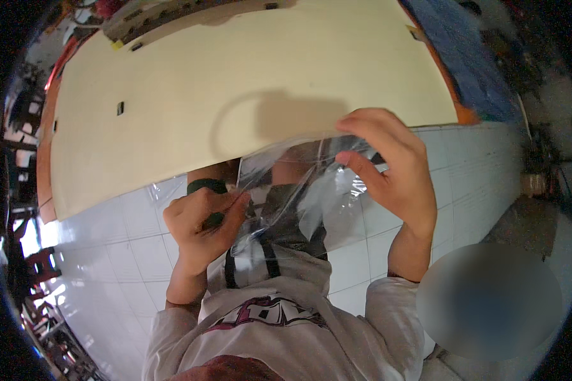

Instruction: The person takes the plastic film bag from the machine work table and opens, pulls, and separates its layers and edges by hand.

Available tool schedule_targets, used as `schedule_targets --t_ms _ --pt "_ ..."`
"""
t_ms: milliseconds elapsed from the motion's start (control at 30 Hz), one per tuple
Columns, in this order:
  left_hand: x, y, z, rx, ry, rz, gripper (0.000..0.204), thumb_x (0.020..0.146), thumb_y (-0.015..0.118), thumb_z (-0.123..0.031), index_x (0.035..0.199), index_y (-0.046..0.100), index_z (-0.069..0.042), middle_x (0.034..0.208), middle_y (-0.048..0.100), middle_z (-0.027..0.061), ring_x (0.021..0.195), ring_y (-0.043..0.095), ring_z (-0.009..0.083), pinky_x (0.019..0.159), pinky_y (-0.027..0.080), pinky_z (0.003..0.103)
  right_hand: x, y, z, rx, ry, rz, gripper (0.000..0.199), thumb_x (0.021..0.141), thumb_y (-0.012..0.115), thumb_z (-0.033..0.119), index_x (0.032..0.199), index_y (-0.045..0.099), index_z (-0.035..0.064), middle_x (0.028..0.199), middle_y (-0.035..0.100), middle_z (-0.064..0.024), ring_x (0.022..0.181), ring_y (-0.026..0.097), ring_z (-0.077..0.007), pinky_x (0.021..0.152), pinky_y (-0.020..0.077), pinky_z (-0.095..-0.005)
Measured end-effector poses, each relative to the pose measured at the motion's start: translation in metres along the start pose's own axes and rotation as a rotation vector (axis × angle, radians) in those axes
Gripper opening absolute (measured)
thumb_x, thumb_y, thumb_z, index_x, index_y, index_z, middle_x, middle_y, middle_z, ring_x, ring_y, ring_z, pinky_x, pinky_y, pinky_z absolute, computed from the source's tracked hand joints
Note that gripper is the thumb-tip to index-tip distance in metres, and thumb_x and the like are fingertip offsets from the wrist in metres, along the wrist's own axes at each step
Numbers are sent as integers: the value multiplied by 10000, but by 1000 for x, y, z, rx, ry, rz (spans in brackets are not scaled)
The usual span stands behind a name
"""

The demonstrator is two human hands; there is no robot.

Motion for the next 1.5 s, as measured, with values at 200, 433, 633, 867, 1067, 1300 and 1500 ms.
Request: schedule_targets --t_ms 200,433,633,867,1067,1300,1500 --pt "1 19 -19 -63 124 34 184 649 789 44 754 665 -43 524 428 2 387 359 118 367 283 271 -30 -7 -8 62 74 -30 350 704 785 3 1039 682 6 1032 673 -148 935 668 -278 789 527 -321" --pt "5 39 -38 -139 162 71 171 657 775 40 758 661 -38 526 437 3 383 369 132 364 293 273 -49 -21 -27 74 94 -87 351 708 786 -5 1039 668 1 1061 667 -153 976 662 -265 815 519 -305" --pt "5 62 -56 -148 185 187 175 639 785 35 746 676 -49 545 518 26 449 515 147 413 382 266 -62 -32 -40 97 149 -115 362 681 789 -43 1012 653 6 1084 666 -142 1044 639 -249 891 494 -336" --pt "-2 102 -89 -268 419 325 170 676 760 31 816 673 -11 598 490 10 459 503 129 391 391 273 -99 -62 -71 318 195 -116 413 656 832 39 1028 653 31 1100 663 -121 1082 622 -258 974 452 -376" --pt "-3 138 -123 -445 537 354 174 688 719 10 853 664 18 657 496 29 485 521 138 403 407 273 -150 -107 -90 285 217 -97 346 680 829 67 984 669 30 965 691 -95 1005 652 -261 1004 435 -464" --pt "16 169 -110 -441 513 278 140 706 715 -4 838 669 -8 628 466 21 477 513 145 395 409 283 -217 -119 -104 145 375 -556 275 745 737 -61 1004 660 -13 955 697 -143 951 675 -251 923 512 -411" --pt "20 183 -90 -477 379 212 133 698 732 18 817 676 -4 599 521 37 438 497 157 375 403 281 -229 -83 -102 2 515 -910 315 771 628 -172 1061 646 -51 1050 675 -189 1019 659 -285 896 538 -374"
Point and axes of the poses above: each hand's wrist, its own x-axis towards the middle knuckle, its own y-axis out of the palm, z = x × y, the point moved 8 cm from there along x, towards the middle knuckle
